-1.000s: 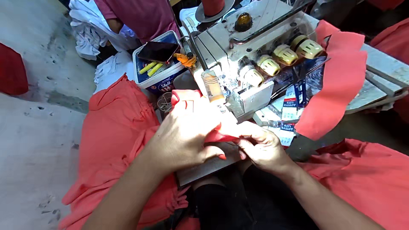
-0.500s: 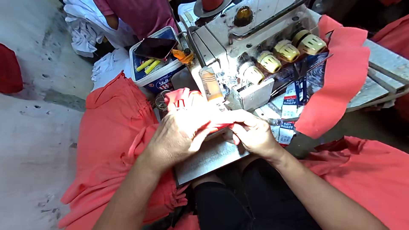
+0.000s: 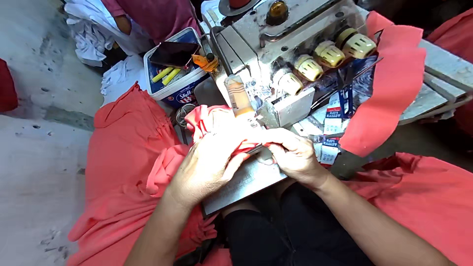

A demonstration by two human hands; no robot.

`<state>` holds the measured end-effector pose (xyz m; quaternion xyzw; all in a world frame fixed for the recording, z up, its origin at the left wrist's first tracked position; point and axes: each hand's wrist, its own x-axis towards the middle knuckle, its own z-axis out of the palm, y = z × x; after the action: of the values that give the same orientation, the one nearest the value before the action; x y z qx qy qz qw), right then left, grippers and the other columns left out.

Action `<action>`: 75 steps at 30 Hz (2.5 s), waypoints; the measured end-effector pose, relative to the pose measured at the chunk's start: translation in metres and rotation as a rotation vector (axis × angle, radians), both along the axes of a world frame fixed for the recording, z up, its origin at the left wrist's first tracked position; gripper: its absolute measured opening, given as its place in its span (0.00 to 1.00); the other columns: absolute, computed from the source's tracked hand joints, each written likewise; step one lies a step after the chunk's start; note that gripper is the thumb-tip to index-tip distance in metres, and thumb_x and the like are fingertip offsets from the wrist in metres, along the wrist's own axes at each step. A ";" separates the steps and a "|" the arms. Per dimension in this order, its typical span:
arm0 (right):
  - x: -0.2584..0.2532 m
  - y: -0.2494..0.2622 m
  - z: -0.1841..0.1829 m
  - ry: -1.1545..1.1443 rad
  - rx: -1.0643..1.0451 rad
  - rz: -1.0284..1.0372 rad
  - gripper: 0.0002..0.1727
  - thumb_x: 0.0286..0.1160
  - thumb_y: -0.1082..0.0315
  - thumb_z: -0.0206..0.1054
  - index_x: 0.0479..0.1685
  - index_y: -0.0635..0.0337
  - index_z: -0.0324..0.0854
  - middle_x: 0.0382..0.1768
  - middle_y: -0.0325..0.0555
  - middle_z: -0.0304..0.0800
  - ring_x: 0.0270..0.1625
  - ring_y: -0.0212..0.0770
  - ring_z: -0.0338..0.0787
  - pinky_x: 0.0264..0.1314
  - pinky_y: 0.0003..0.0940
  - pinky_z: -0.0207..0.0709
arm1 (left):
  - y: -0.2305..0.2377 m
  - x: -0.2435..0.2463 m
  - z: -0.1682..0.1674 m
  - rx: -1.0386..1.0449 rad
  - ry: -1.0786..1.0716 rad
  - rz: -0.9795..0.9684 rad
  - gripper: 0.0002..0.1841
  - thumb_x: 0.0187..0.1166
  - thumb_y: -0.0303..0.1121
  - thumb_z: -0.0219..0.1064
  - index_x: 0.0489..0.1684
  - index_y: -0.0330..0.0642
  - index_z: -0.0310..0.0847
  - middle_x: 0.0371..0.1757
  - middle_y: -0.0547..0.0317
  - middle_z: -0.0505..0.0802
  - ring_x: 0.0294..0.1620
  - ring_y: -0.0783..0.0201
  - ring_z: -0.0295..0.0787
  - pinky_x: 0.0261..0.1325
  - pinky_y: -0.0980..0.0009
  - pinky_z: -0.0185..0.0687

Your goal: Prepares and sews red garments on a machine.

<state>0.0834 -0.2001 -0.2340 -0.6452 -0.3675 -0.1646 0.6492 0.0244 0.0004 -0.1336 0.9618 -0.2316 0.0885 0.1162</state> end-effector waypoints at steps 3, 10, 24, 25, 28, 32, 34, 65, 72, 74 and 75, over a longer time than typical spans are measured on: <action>-0.004 -0.003 0.000 0.004 -0.004 -0.046 0.07 0.77 0.75 0.67 0.45 0.70 0.89 0.54 0.51 0.93 0.55 0.26 0.91 0.58 0.18 0.83 | -0.001 0.003 -0.011 0.014 -0.023 0.101 0.23 0.87 0.46 0.55 0.65 0.41 0.87 0.64 0.48 0.92 0.68 0.50 0.87 0.69 0.49 0.79; 0.031 -0.055 -0.013 0.088 -0.162 -0.692 0.17 0.87 0.68 0.60 0.60 0.77 0.77 0.54 0.63 0.85 0.58 0.43 0.87 0.64 0.35 0.81 | -0.015 -0.012 -0.038 -0.083 -0.159 0.361 0.22 0.88 0.41 0.54 0.71 0.42 0.85 0.70 0.48 0.89 0.74 0.48 0.83 0.77 0.44 0.70; 0.036 -0.071 0.024 0.667 -0.445 -0.697 0.26 0.93 0.59 0.52 0.81 0.68 0.62 0.52 0.69 0.83 0.48 0.61 0.85 0.54 0.61 0.75 | -0.066 -0.083 -0.091 -0.286 -0.317 0.583 0.19 0.79 0.38 0.65 0.59 0.34 0.90 0.65 0.27 0.86 0.68 0.41 0.81 0.76 0.60 0.70; 0.024 -0.070 0.026 0.628 -0.480 -0.655 0.26 0.92 0.61 0.54 0.81 0.67 0.63 0.51 0.70 0.84 0.48 0.63 0.85 0.54 0.64 0.75 | -0.066 -0.083 -0.092 -0.312 -0.332 0.584 0.19 0.80 0.38 0.65 0.59 0.34 0.90 0.65 0.27 0.86 0.69 0.42 0.81 0.76 0.61 0.69; -0.010 -0.065 0.027 0.312 -0.576 -0.531 0.28 0.86 0.66 0.56 0.84 0.67 0.69 0.59 0.72 0.87 0.55 0.69 0.90 0.55 0.68 0.78 | -0.066 -0.080 -0.093 -0.371 -0.361 0.582 0.18 0.79 0.37 0.65 0.57 0.33 0.90 0.62 0.28 0.87 0.69 0.43 0.81 0.77 0.62 0.69; -0.030 -0.061 0.035 0.067 -0.669 -0.408 0.34 0.88 0.47 0.51 0.82 0.65 0.73 0.52 0.61 0.92 0.41 0.58 0.92 0.36 0.57 0.82 | -0.063 -0.079 -0.093 -0.426 -0.382 0.570 0.18 0.80 0.38 0.64 0.56 0.33 0.91 0.62 0.30 0.88 0.69 0.47 0.82 0.78 0.66 0.68; -0.035 -0.052 0.034 -0.056 -0.704 -0.392 0.31 0.86 0.48 0.52 0.74 0.62 0.83 0.38 0.56 0.91 0.27 0.51 0.88 0.24 0.48 0.77 | -0.063 -0.079 -0.093 -0.461 -0.395 0.571 0.17 0.80 0.37 0.64 0.55 0.34 0.91 0.61 0.31 0.88 0.68 0.50 0.82 0.77 0.69 0.68; -0.037 0.011 0.028 0.324 -0.060 -0.179 0.04 0.73 0.74 0.66 0.35 0.64 0.85 0.28 0.28 0.86 0.32 0.08 0.80 0.39 0.06 0.75 | 0.018 -0.098 -0.051 -0.002 -0.215 0.342 0.18 0.85 0.43 0.59 0.42 0.40 0.91 0.39 0.52 0.97 0.42 0.53 0.95 0.62 0.40 0.76; -0.027 0.013 0.033 0.551 0.090 -0.222 0.02 0.75 0.74 0.67 0.38 0.57 0.84 0.23 0.23 0.83 0.19 0.13 0.76 0.24 0.10 0.72 | 0.054 -0.099 0.012 0.068 -0.065 0.161 0.18 0.88 0.37 0.50 0.38 0.40 0.86 0.35 0.51 0.93 0.39 0.54 0.91 0.48 0.54 0.77; -0.026 0.013 0.035 0.572 0.111 -0.216 0.02 0.75 0.74 0.67 0.38 0.57 0.84 0.22 0.22 0.84 0.18 0.13 0.76 0.23 0.10 0.73 | 0.054 -0.100 0.025 -0.054 0.002 0.123 0.18 0.93 0.40 0.44 0.42 0.42 0.79 0.37 0.54 0.90 0.46 0.61 0.86 0.62 0.63 0.71; -0.026 0.013 0.036 0.566 0.117 -0.218 0.02 0.74 0.74 0.67 0.37 0.57 0.85 0.23 0.22 0.85 0.19 0.12 0.77 0.24 0.10 0.73 | 0.055 -0.100 0.029 -0.092 0.020 0.114 0.18 0.94 0.41 0.44 0.42 0.43 0.78 0.34 0.56 0.89 0.44 0.64 0.85 0.61 0.67 0.70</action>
<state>0.0577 -0.1876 -0.1981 -0.6625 -0.0907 -0.0679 0.7404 -0.0755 0.0556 -0.1042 0.9678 -0.1712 0.0960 0.1575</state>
